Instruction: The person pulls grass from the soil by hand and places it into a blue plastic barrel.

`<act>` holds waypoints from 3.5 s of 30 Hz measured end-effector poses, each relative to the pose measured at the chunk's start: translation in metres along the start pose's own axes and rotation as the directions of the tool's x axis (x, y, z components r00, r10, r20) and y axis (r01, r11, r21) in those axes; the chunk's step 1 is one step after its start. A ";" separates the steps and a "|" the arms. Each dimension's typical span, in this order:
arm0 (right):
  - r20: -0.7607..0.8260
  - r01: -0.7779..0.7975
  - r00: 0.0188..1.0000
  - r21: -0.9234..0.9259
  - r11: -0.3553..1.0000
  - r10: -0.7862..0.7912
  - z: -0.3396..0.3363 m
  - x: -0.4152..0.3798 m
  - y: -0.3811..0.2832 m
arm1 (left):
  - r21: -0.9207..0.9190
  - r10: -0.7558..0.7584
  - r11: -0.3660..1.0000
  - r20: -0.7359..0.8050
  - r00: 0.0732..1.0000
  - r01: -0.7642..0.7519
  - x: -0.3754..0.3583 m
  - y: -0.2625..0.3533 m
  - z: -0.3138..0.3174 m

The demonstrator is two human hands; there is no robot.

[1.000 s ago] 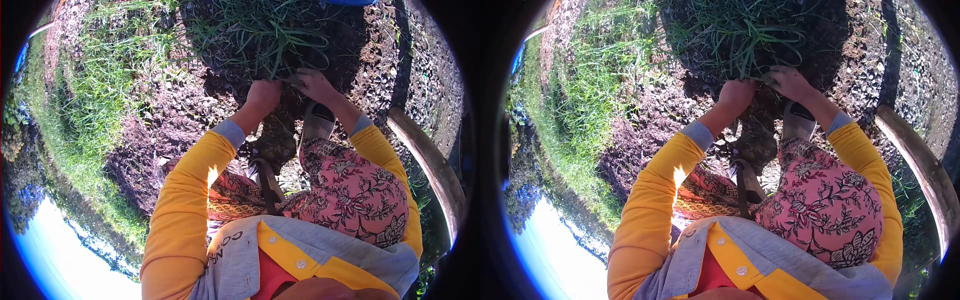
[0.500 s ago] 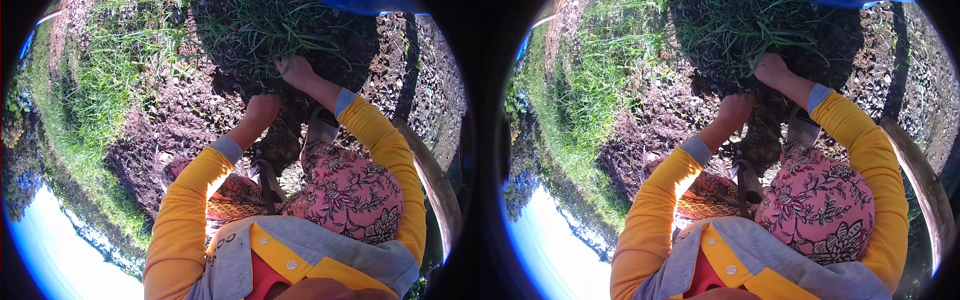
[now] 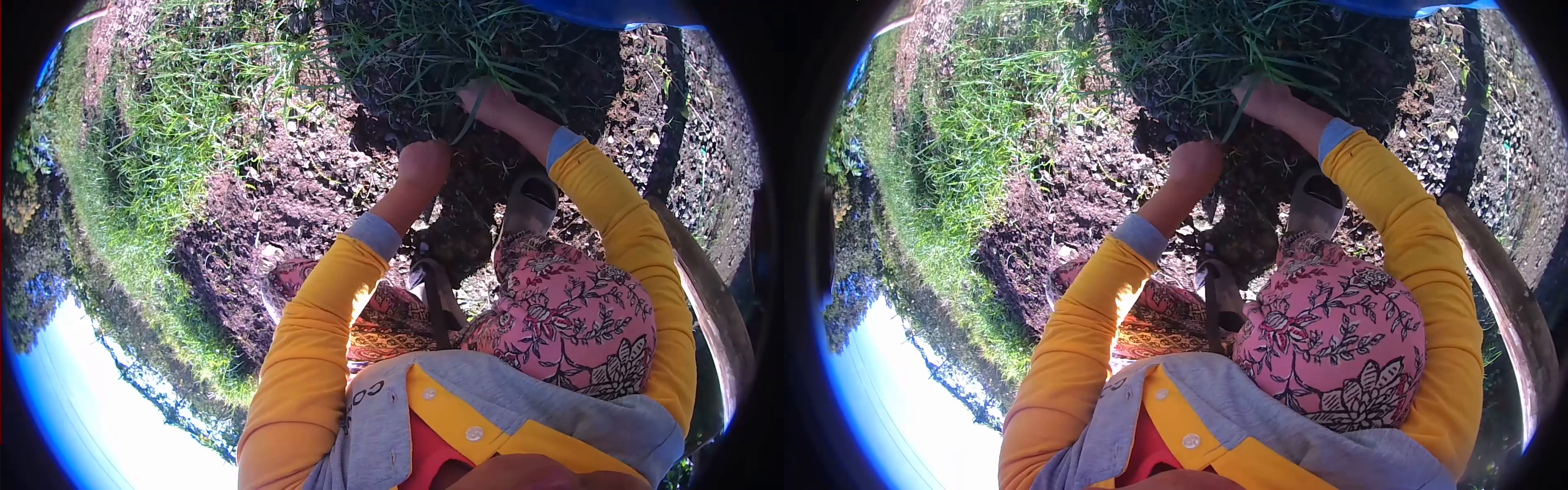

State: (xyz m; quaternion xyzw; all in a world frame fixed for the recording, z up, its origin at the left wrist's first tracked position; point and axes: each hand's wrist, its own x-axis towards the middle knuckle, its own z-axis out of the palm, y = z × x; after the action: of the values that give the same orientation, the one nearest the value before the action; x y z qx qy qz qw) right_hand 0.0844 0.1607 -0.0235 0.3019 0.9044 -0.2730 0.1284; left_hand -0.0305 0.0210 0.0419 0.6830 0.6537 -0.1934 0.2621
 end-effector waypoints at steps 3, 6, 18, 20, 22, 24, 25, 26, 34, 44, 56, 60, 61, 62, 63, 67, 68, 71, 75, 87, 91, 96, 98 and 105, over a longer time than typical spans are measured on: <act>-0.034 -0.047 0.998 0.059 0.997 0.049 -0.005 -0.009 -0.001 | -0.028 0.021 0.999 0.040 0.999 -0.020 -0.004 -0.001 0.001; -0.130 -0.048 0.990 0.040 0.998 0.053 0.002 -0.012 0.000 | -0.029 0.080 0.996 0.042 0.996 -0.079 -0.005 -0.004 0.008; -0.200 -0.184 0.898 0.639 0.747 0.393 -0.038 -0.086 0.026 | -0.085 0.242 0.967 -0.007 0.970 -0.242 -0.010 0.016 0.015; -0.212 -0.242 0.902 0.474 0.846 0.376 -0.043 -0.104 0.049 | -0.048 0.315 0.944 -0.166 0.935 -0.326 -0.009 0.022 0.012; -0.175 -0.327 0.903 0.315 0.891 0.393 -0.041 -0.115 0.059 | -0.021 0.366 0.928 -0.145 0.919 -0.372 0.000 0.029 0.003; -0.087 -0.427 0.892 0.165 0.889 0.444 -0.039 -0.127 0.055 | 0.034 0.349 0.937 -0.149 0.925 -0.348 0.011 0.035 0.001; -0.091 -0.402 0.906 0.127 0.907 0.414 -0.035 -0.131 0.052 | 0.074 0.309 0.951 -0.168 0.936 -0.300 0.019 0.036 0.001; -0.096 -0.376 0.919 0.087 0.923 0.383 -0.029 -0.132 0.048 | 0.114 0.268 0.961 -0.191 0.944 -0.250 0.029 0.037 0.002; -0.040 -0.069 0.997 0.038 0.997 0.070 0.003 -0.113 0.010 | 0.100 0.008 0.995 -0.098 0.995 0.002 0.064 0.026 0.007; -0.255 0.182 0.944 -0.117 0.976 -0.207 0.005 -0.058 0.026 | -0.097 0.117 0.987 -0.120 0.986 -0.129 0.048 0.007 0.004; -0.235 -0.044 0.971 0.018 0.999 0.047 -0.014 -0.043 0.030 | -0.074 0.185 0.978 -0.105 0.977 -0.194 -0.018 0.004 -0.002; -0.424 -0.049 0.906 -0.075 0.996 0.012 0.016 -0.028 0.053 | -0.054 0.138 0.988 -0.101 0.985 -0.144 -0.009 0.003 -0.003; -0.387 -0.096 0.922 -0.166 0.981 0.025 0.020 -0.028 0.056 | -0.057 0.138 0.988 -0.109 0.984 -0.145 -0.007 0.003 -0.003; -0.350 -0.140 0.936 -0.256 0.956 0.043 0.013 -0.027 0.051 | -0.057 0.138 0.988 -0.117 0.983 -0.146 -0.005 0.002 -0.002; -0.316 -0.179 0.947 -0.345 0.921 0.066 0.005 -0.027 0.045 | -0.056 0.128 0.989 -0.115 0.985 -0.135 -0.004 0.003 -0.004; -0.241 -0.255 0.949 -0.208 0.944 0.204 -0.016 -0.033 0.031 | -0.074 0.110 0.990 -0.112 0.988 -0.119 0.001 0.005 -0.006; -0.231 -0.256 0.949 -0.172 0.951 0.214 -0.013 -0.033 0.037 | -0.084 0.107 0.990 -0.110 0.988 -0.116 0.002 0.004 -0.006; -0.144 -0.306 0.941 0.028 0.952 0.307 0.014 -0.026 0.064 | -0.089 0.104 0.990 -0.102 0.989 -0.114 0.003 0.004 -0.006; -0.304 -0.073 0.951 -0.050 0.996 0.055 0.018 -0.038 0.075 | -0.099 0.113 0.987 -0.107 0.988 -0.124 0.004 0.002 -0.007; 0.125 -0.244 0.967 0.203 0.948 0.222 -0.035 -0.044 -0.009 | -0.110 0.133 0.982 -0.151 0.980 -0.150 0.008 -0.003 -0.006; -0.316 -0.029 0.947 -0.268 0.963 -0.060 -0.001 -0.023 0.055 | -0.100 0.144 0.981 -0.176 0.974 -0.163 0.006 -0.002 -0.004; -0.277 -0.097 0.958 -0.554 0.827 -0.073 -0.015 -0.024 0.062 | -0.117 0.141 0.980 -0.167 0.976 -0.161 0.002 -0.004 -0.004; -0.292 -0.090 0.949 -0.605 0.791 -0.115 -0.018 -0.019 0.074 | -0.116 0.135 0.981 -0.174 0.976 -0.156 0.002 -0.004 -0.004; -0.194 -0.110 0.981 -0.467 0.878 0.020 -0.028 -0.013 0.078 | -0.117 0.122 0.983 -0.162 0.979 -0.142 -0.001 -0.005 -0.005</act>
State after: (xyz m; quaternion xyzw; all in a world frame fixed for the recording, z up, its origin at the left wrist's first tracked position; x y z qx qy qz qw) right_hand 0.1408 0.2229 -0.0284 0.3151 0.9409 -0.0097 0.1239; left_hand -0.0361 0.0233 0.0453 0.7197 0.6362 -0.0798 0.2664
